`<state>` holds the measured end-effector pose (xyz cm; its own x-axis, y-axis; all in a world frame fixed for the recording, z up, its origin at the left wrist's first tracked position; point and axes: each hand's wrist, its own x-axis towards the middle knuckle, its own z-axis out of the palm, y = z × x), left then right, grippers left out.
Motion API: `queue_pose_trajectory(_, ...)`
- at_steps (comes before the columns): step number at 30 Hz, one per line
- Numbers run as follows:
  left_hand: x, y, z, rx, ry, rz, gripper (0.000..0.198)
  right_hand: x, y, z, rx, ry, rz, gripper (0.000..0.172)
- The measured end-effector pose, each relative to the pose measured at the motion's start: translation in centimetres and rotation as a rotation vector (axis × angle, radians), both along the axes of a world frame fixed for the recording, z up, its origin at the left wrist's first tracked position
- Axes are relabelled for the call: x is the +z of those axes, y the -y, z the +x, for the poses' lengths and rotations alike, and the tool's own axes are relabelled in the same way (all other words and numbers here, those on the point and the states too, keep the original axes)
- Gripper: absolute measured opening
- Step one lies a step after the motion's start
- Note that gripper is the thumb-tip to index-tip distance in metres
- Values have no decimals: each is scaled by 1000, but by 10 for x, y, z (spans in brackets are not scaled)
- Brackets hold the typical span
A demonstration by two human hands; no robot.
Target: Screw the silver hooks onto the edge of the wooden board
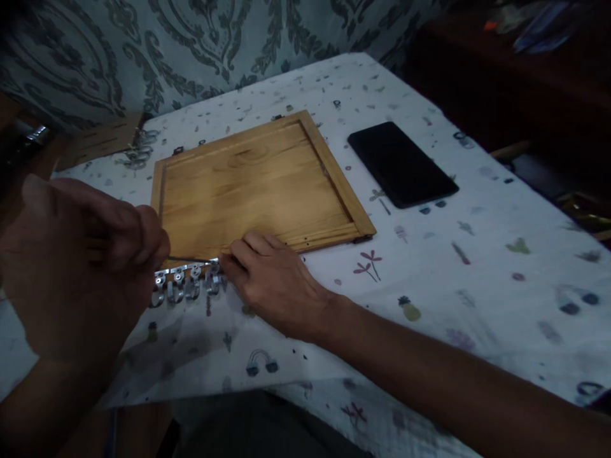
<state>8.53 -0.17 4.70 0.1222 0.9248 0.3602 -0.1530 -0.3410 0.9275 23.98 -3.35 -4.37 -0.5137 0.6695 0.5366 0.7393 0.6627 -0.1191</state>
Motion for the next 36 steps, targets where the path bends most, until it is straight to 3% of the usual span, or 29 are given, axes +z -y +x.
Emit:
queue_pose_trajectory(5,0,5,-1,75,-139,79,37,2,2,2,19,25,-29,26)
queue_pose_trajectory(13,9,12,-2,114,-316,52,35,4,2,4,23,23,-19,20)
queue_pose_trajectory(18,7,9,-1,28,-315,104,34,1,1,3,18,13,4,19)
queue_pose_trajectory(26,-1,-4,1,-185,-34,83,28,3,2,3,16,30,-27,21)
queue_pose_trajectory(32,0,-7,-3,-358,-175,146,31,1,1,4,38,-3,-6,17)
queue_pose_trajectory(36,2,-15,-4,-480,-158,133,30,2,1,5,40,7,-4,19)
